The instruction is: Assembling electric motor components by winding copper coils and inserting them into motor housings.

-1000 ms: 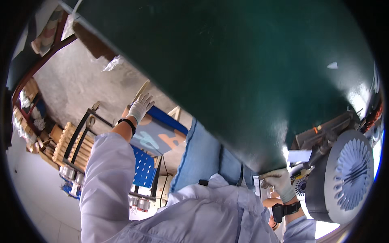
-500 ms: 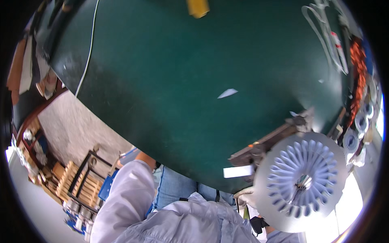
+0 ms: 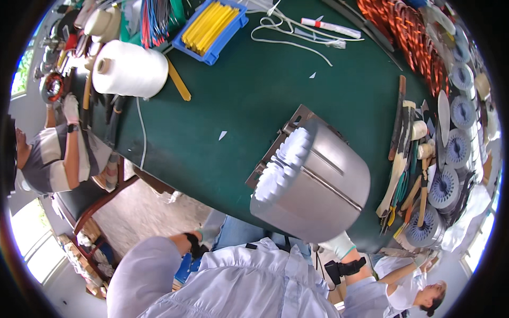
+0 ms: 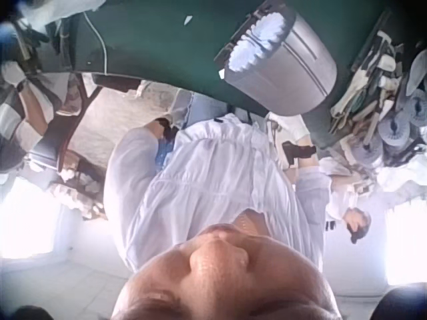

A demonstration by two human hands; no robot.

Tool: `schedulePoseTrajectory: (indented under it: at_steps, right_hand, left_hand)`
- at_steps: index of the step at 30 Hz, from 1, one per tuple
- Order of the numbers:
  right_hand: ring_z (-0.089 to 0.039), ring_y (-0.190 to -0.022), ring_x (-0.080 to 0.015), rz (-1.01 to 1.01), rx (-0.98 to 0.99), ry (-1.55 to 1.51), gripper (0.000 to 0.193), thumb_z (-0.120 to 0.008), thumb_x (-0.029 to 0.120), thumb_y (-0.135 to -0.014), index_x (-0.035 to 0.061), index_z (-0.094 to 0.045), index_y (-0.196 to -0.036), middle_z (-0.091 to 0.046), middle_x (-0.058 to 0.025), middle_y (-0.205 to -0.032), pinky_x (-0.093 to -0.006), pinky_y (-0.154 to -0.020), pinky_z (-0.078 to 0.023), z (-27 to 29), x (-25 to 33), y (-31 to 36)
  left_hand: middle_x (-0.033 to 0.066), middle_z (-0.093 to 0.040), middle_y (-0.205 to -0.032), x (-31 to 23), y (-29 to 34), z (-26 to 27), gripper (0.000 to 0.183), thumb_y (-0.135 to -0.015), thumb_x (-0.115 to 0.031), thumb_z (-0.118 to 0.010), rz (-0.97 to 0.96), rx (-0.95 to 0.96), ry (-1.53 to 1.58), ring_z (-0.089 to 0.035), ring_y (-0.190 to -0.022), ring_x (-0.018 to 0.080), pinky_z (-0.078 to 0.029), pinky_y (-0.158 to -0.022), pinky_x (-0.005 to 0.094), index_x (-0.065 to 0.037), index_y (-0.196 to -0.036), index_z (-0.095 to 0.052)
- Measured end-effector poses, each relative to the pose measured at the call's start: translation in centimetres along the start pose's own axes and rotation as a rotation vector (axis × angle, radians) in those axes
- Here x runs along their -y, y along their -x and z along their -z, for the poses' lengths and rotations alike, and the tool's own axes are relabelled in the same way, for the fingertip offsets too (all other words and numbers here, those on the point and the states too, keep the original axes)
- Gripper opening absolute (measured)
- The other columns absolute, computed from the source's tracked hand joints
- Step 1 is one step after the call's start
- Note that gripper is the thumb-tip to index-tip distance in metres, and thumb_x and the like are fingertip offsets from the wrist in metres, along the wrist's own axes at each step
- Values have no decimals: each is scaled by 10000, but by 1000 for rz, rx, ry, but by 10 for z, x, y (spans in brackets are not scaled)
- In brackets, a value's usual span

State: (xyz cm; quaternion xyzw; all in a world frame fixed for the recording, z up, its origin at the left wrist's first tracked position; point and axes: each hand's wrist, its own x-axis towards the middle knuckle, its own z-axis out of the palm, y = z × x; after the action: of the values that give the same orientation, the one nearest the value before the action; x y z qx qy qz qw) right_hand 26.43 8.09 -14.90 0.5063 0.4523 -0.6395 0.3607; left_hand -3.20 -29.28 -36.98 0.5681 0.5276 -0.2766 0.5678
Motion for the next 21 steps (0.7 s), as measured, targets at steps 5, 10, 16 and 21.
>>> schedulePoseTrajectory:
  at_steps: [5,10,16,21]
  right_hand:
    - [-698,-581,-171,27,47,134,262,-583,183,-817,70,-806,-895,-721,-89,-676,-268,-581,-552,2,6,-1]
    - [-701,-564,-178,3,-21,73,229,-614,132,-758,9,-792,-833,-724,-123,-671,-286,-527,-539,0,12,16]
    - [-698,-531,-203,199,-66,66,194,-642,138,-760,-18,-758,-760,-708,-128,-640,-314,-503,-544,-3,10,12]
    - [-657,-498,-178,66,-81,38,230,-600,109,-721,-29,-771,-790,-694,-138,-632,-259,-447,-465,-4,10,10]
  left_hand:
    - [149,-633,-1343,17,124,-101,440,-953,-333,-592,110,-76,-32,-594,-1250,304,-456,-1049,434,-75,-1305,-643]
    - [145,-627,-1351,88,203,-141,481,-961,-359,-589,173,-180,-26,-588,-1250,299,-450,-1056,424,-58,-1335,-612]
    - [139,-620,-1360,208,276,-71,533,-971,-391,-585,296,-139,147,-581,-1250,294,-443,-1064,413,-39,-1370,-574]
    - [130,-549,-1415,73,197,31,642,-947,-405,-640,435,-359,1205,-557,-1240,235,-457,-1014,341,0,-1421,-489]
